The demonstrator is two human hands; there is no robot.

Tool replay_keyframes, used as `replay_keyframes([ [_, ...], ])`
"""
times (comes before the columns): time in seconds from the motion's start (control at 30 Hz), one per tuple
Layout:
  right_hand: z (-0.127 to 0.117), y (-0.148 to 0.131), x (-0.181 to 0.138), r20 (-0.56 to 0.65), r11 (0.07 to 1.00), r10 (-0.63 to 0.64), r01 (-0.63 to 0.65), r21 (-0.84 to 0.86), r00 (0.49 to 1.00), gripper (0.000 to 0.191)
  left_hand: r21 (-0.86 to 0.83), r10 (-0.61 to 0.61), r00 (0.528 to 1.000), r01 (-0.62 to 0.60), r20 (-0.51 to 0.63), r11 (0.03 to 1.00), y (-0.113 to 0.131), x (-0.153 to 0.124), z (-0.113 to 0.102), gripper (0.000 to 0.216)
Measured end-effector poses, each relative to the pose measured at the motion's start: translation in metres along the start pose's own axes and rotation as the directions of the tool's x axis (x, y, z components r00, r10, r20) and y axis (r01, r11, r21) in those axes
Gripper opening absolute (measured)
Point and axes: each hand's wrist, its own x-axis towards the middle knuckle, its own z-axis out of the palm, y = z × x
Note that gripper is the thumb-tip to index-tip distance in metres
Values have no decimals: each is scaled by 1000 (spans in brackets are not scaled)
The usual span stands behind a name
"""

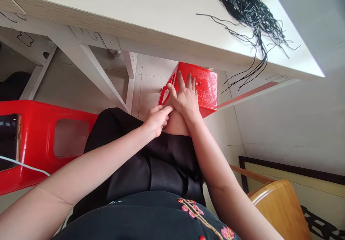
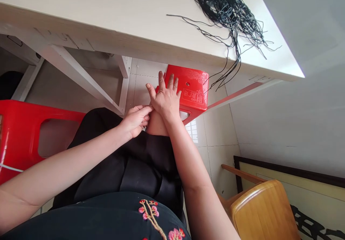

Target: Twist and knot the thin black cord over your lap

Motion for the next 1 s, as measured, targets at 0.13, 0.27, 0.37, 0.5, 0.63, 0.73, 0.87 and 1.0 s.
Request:
replay_keyframes([
  [0.13,-1,-1,3,31,1000,4,-4,-11,1000,72,7,-17,1000,17,1,1000,4,2,0,18],
  [0.27,-2,-3,5,54,999,1,1,-42,999,71,14,-26,1000,26,-2,1000,7,3,1,19],
  [0.37,-2,-4,7,65,999,-4,7,-47,998,72,9,-31,999,31,11,999,8,5,-1,19],
  [0.5,-3,-4,10,84,1000,3,-2,-14,996,71,-4,-37,999,37,30,999,10,10,-3,22],
  [0.63,-5,-4,14,145,1000,11,-10,-7,989,72,-16,-66,996,67,56,998,12,14,-4,22],
  [0.73,-6,-5,16,195,1000,25,-22,-17,981,74,-33,-75,995,77,68,996,13,16,-5,20],
  [0.87,-6,-7,18,192,999,30,-25,-30,981,76,-45,-90,993,94,76,995,16,17,-7,21],
  [1.0,-5,-7,18,194,999,30,-21,-45,980,78,-54,-104,991,108,80,993,18,17,-8,22],
])
